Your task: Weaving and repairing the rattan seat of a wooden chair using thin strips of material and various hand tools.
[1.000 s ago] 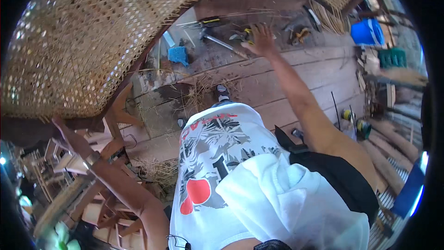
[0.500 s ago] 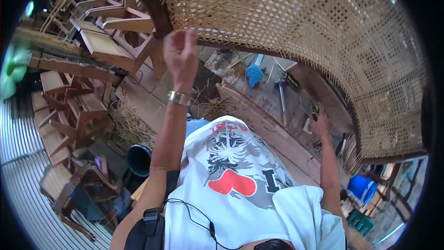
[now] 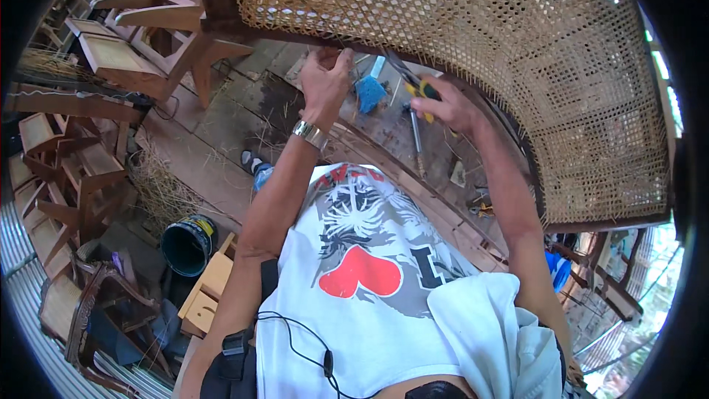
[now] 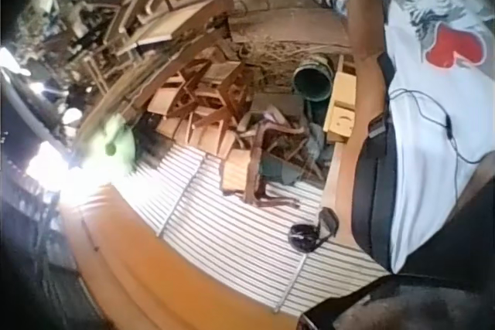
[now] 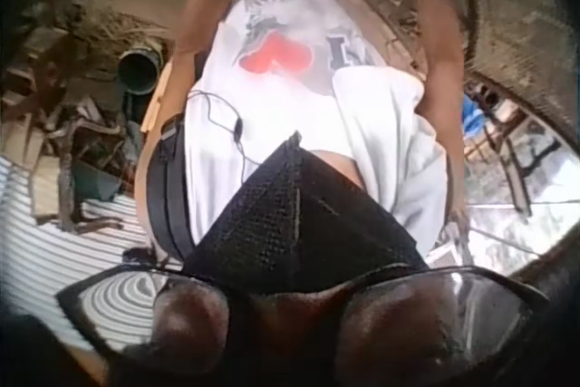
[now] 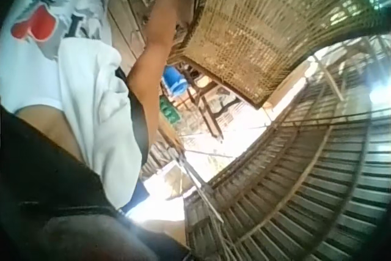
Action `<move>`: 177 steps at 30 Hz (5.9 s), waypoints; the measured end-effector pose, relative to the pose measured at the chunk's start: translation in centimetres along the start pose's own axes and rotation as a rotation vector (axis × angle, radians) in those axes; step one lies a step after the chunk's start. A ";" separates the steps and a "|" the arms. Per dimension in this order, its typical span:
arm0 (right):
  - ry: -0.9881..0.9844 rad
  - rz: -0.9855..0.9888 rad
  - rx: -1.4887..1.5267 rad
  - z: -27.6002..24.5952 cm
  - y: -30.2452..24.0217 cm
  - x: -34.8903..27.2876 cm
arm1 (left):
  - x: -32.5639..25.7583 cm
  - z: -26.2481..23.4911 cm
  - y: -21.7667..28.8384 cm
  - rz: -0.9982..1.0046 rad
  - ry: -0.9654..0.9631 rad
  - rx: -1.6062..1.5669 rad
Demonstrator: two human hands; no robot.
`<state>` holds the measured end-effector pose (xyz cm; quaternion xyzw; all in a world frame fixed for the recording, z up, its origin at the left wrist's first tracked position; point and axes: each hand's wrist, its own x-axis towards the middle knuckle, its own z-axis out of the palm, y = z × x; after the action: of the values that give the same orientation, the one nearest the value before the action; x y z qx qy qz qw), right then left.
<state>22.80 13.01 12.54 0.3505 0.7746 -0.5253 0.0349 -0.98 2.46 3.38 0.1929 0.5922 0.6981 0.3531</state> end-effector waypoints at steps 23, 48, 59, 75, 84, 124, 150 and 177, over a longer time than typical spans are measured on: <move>-0.113 -0.017 -0.430 -1.0 -4.4 7.9 | 0.3 -0.1 -0.7 -0.178 -0.207 -0.258; 0.522 0.352 -0.957 5.8 23.8 -7.9 | -6.8 -13.9 -4.6 -0.304 -0.138 0.140; 0.321 -0.059 0.793 22.7 5.4 2.0 | -5.2 -2.9 0.3 0.000 -0.701 0.442; 0.672 -0.110 1.162 19.8 -2.2 10.1 | 5.4 -4.2 8.4 0.941 -0.686 1.368; 0.728 -0.069 1.470 18.5 0.0 12.2 | 5.5 -3.6 6.2 0.963 -0.507 1.225; 0.325 -0.492 1.707 11.7 7.3 17.5 | 5.2 -3.6 4.2 0.979 -0.201 1.136; 0.298 -0.614 1.695 11.3 9.1 19.4 | 4.6 -3.3 3.7 0.952 -0.187 1.086; 0.302 -0.575 1.723 11.6 9.6 20.3 | 5.9 -3.5 3.6 1.105 -0.259 1.181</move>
<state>9.41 15.50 -8.78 0.1139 0.1692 -0.8579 -0.4716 -8.33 4.08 5.20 0.6900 0.6365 0.3165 -0.1360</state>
